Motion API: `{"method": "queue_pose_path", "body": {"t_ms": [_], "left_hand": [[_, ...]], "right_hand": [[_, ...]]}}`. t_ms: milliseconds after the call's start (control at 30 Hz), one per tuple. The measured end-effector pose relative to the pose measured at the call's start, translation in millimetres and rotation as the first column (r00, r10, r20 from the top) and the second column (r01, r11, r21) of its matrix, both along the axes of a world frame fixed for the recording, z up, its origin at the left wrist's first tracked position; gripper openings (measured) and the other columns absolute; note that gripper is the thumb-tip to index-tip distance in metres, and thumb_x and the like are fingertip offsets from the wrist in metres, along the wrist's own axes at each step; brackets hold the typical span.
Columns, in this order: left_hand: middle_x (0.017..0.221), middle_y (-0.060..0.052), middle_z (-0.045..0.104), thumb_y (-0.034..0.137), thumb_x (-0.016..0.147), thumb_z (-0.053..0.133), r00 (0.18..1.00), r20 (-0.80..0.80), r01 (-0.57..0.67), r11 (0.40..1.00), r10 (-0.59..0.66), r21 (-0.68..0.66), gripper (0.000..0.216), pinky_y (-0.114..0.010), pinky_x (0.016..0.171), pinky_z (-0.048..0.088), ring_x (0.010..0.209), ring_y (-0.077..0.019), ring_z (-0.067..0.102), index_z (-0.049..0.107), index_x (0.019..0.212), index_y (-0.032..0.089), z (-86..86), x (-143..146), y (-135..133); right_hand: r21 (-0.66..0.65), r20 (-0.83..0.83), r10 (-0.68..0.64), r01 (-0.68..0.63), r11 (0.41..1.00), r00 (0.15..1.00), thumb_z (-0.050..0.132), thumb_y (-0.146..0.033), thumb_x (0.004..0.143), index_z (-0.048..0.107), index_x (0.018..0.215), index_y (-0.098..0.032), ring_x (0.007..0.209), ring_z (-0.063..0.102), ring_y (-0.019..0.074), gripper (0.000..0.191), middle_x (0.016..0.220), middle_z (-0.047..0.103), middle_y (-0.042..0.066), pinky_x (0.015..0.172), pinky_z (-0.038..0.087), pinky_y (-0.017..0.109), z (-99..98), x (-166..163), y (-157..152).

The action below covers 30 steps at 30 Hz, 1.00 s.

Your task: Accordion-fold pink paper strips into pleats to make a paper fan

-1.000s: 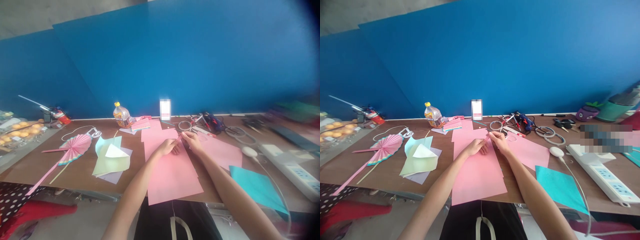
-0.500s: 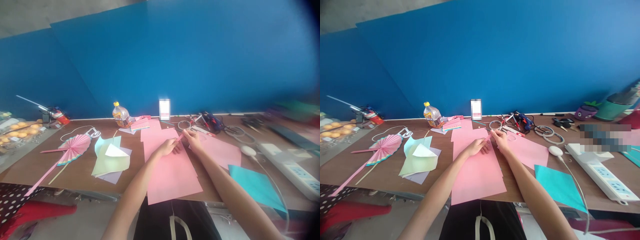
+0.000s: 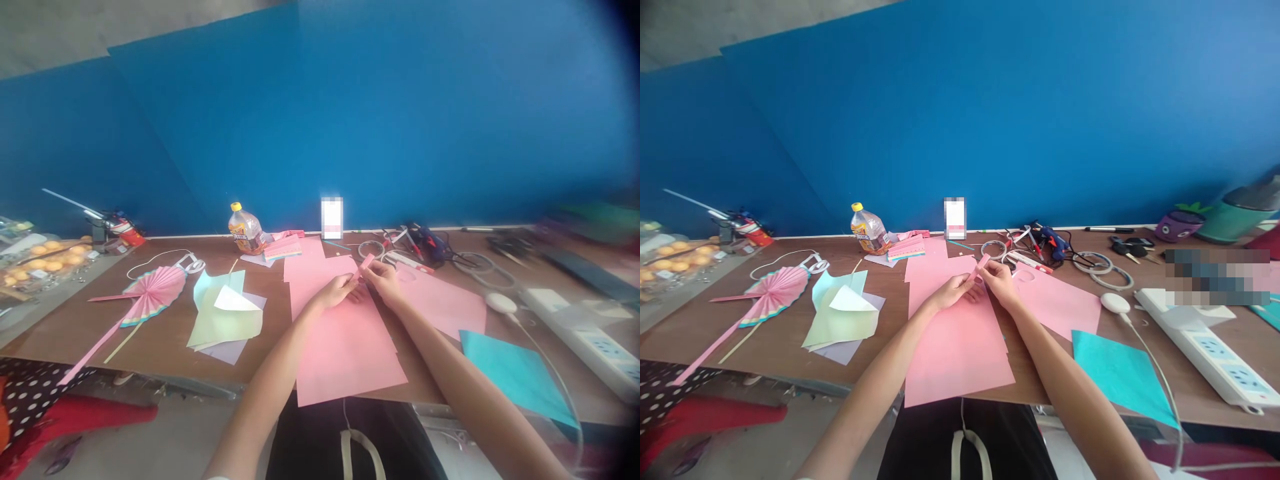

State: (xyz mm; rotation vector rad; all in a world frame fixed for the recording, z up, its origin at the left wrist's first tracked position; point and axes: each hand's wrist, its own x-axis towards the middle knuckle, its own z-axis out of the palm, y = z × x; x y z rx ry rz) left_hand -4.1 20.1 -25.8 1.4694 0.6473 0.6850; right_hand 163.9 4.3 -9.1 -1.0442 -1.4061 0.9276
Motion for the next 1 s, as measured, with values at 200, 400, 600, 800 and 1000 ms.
{"method": "queue_pose_path", "body": {"t_ms": [200,400,600,800,1000], "left_hand": [[0.081,-0.012,0.067,0.065,0.08,0.048,1.0,-0.011,0.013,1.0,-0.013,0.003,0.06,-0.031,0.065,0.052,0.069,-0.0178,0.067,0.055,0.098,0.009,-3.1,-0.3,3.3],[0.08,-0.013,0.068,0.068,0.077,0.05,1.0,0.007,0.007,1.0,-0.007,-0.026,0.063,-0.031,0.064,0.052,0.067,-0.0175,0.066,0.055,0.095,0.008,-1.2,0.3,2.4],[0.082,-0.015,0.068,0.066,0.077,0.052,1.0,0.019,0.013,0.999,-0.013,-0.034,0.061,-0.03,0.063,0.052,0.067,-0.0182,0.067,0.057,0.094,0.007,0.6,0.7,1.1],[0.079,-0.014,0.069,0.068,0.078,0.049,1.0,-0.023,0.0,1.0,-0.001,-0.011,0.063,-0.03,0.062,0.052,0.066,-0.0179,0.067,0.058,0.094,0.007,2.2,1.3,0.8],[0.078,-0.012,0.068,0.067,0.079,0.049,0.999,-0.032,-0.039,0.999,0.04,0.026,0.06,-0.026,0.054,0.049,0.063,-0.0171,0.067,0.057,0.092,0.009,-0.1,2.1,0.9]], "right_hand": [[-0.008,0.011,-0.062,0.062,0.998,0.998,0.059,-0.052,0.08,0.051,0.065,-0.018,0.049,0.03,0.0084,0.038,0.054,0.04,-0.004,0.045,0.025,0.024,-0.8,2.4,1.4],[-0.003,0.086,0.086,-0.086,0.996,0.993,0.062,-0.051,0.078,0.058,0.07,-0.017,0.058,0.044,0.0113,0.035,0.064,0.053,-0.001,0.055,0.036,0.025,3.1,0.5,0.4],[-0.028,0.048,0.077,-0.076,0.997,0.996,0.062,-0.052,0.077,0.059,0.068,-0.015,0.057,0.043,0.0109,0.038,0.062,0.052,-0.001,0.056,0.036,0.025,-1.9,-1.5,0.4],[-0.042,-0.028,0.005,-0.006,0.999,1.0,0.066,-0.049,0.074,0.056,0.062,-0.015,0.055,0.036,0.0093,0.037,0.059,0.046,-0.003,0.054,0.031,0.025,5.4,-2.4,-3.4],[-0.056,-0.076,-0.035,0.031,0.998,0.997,0.068,-0.048,0.071,0.055,0.062,-0.016,0.054,0.034,0.0089,0.036,0.057,0.046,-0.003,0.053,0.028,0.025,6.9,-5.8,-4.9]]}}
